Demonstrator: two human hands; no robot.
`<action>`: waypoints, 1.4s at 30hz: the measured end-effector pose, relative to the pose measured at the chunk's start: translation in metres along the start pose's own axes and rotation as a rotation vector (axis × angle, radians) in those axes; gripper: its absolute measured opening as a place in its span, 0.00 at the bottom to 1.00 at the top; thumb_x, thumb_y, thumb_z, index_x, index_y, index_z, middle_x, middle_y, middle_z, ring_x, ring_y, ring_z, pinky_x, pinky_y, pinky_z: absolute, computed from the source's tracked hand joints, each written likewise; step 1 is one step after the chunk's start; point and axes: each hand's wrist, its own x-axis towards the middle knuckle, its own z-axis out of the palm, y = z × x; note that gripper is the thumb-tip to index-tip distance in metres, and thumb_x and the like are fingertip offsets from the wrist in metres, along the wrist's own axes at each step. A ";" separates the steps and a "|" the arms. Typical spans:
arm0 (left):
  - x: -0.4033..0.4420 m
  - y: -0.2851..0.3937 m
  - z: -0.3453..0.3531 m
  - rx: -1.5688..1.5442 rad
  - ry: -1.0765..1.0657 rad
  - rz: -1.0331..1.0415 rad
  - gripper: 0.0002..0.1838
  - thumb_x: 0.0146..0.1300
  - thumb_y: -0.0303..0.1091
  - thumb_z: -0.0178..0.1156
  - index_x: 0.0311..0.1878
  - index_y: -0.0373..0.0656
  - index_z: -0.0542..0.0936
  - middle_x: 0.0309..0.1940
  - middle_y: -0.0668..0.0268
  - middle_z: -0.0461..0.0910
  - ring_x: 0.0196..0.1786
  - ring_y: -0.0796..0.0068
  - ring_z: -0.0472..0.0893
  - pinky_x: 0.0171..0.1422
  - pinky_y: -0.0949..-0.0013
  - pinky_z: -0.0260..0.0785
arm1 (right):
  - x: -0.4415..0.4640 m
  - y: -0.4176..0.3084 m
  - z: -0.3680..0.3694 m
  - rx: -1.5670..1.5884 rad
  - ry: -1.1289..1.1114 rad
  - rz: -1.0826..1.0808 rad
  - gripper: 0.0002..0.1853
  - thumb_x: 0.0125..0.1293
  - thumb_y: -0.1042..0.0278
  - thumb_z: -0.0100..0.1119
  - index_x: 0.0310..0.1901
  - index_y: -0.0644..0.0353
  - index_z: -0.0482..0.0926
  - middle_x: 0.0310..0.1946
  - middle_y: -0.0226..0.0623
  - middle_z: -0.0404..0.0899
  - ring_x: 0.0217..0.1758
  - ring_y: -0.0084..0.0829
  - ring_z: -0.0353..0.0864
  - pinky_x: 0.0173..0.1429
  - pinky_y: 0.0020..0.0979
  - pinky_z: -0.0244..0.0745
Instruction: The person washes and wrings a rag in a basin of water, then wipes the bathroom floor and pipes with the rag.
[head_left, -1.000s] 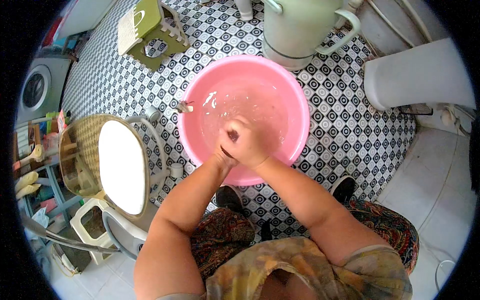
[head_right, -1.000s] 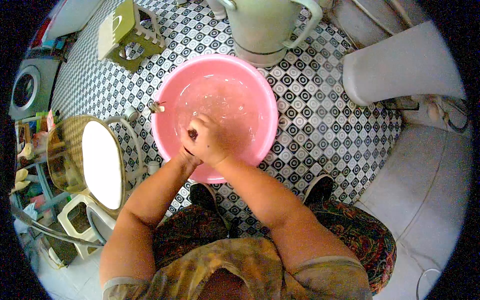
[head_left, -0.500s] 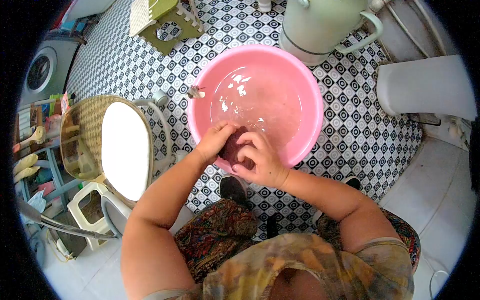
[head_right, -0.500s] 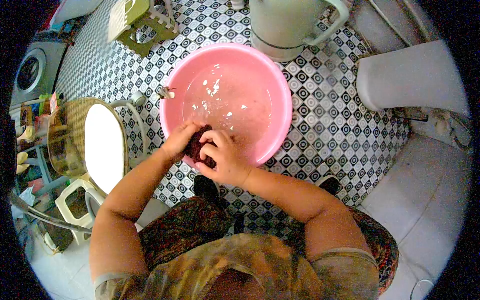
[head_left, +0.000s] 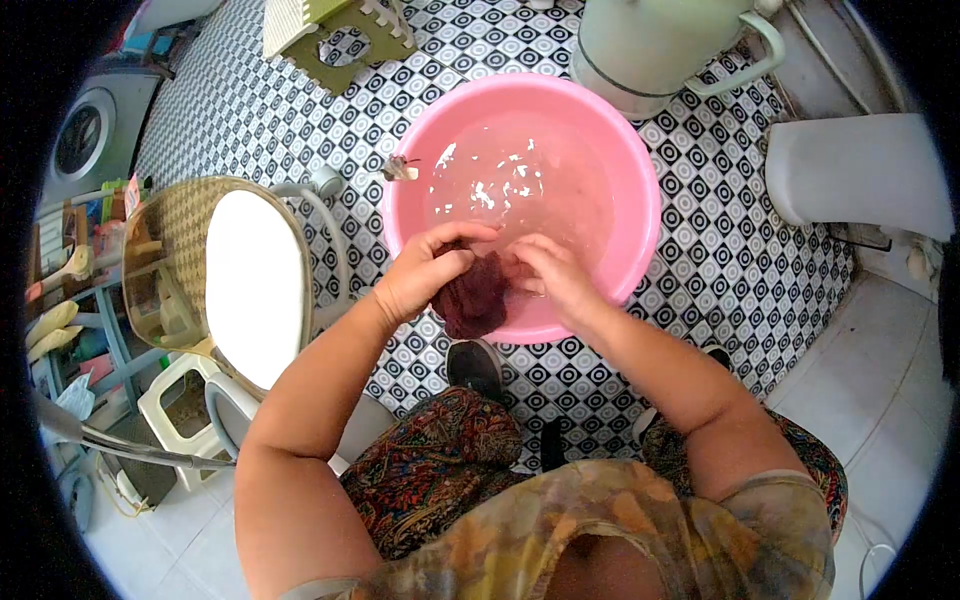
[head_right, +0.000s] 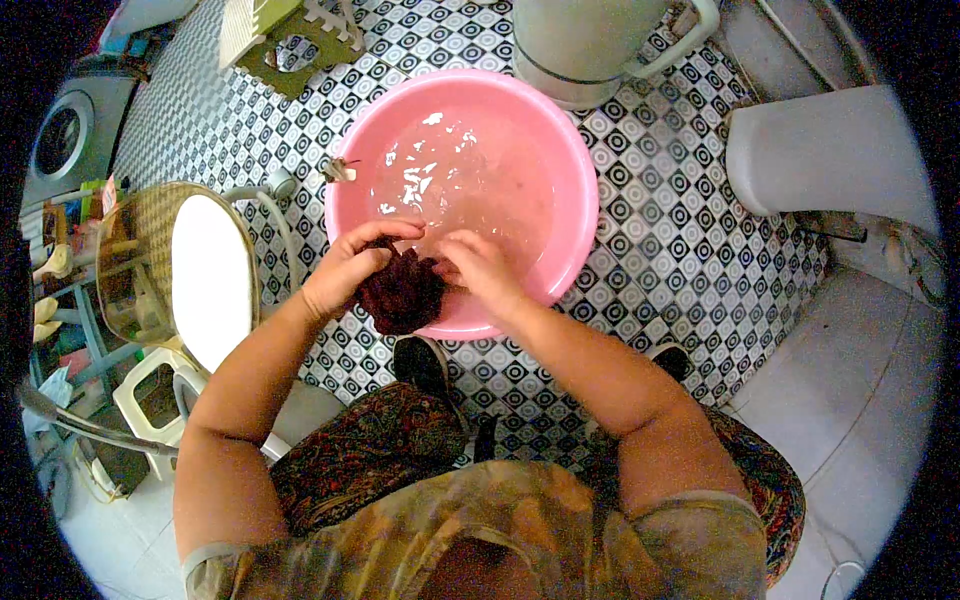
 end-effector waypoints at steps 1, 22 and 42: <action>0.001 0.003 0.002 -0.002 -0.004 0.000 0.17 0.51 0.26 0.47 0.47 0.39 0.73 0.51 0.63 0.71 0.53 0.73 0.70 0.60 0.71 0.58 | -0.005 -0.013 0.004 -0.044 -0.005 0.039 0.13 0.60 0.65 0.49 0.44 0.61 0.70 0.39 0.32 0.73 0.41 0.25 0.73 0.45 0.26 0.68; 0.005 0.007 0.021 0.646 0.088 0.494 0.24 0.40 0.28 0.59 0.46 0.40 0.69 0.44 0.60 0.70 0.51 0.65 0.69 0.59 0.66 0.58 | 0.005 -0.008 0.007 0.232 -0.108 -0.074 0.10 0.59 0.65 0.55 0.39 0.61 0.77 0.33 0.32 0.77 0.37 0.24 0.76 0.42 0.25 0.71; -0.003 -0.042 -0.002 0.841 0.126 0.430 0.24 0.39 0.31 0.65 0.44 0.43 0.71 0.40 0.57 0.70 0.45 0.58 0.71 0.49 0.65 0.65 | 0.036 -0.034 -0.029 -0.692 0.143 -0.511 0.08 0.55 0.68 0.57 0.31 0.64 0.80 0.23 0.33 0.80 0.26 0.20 0.76 0.33 0.22 0.70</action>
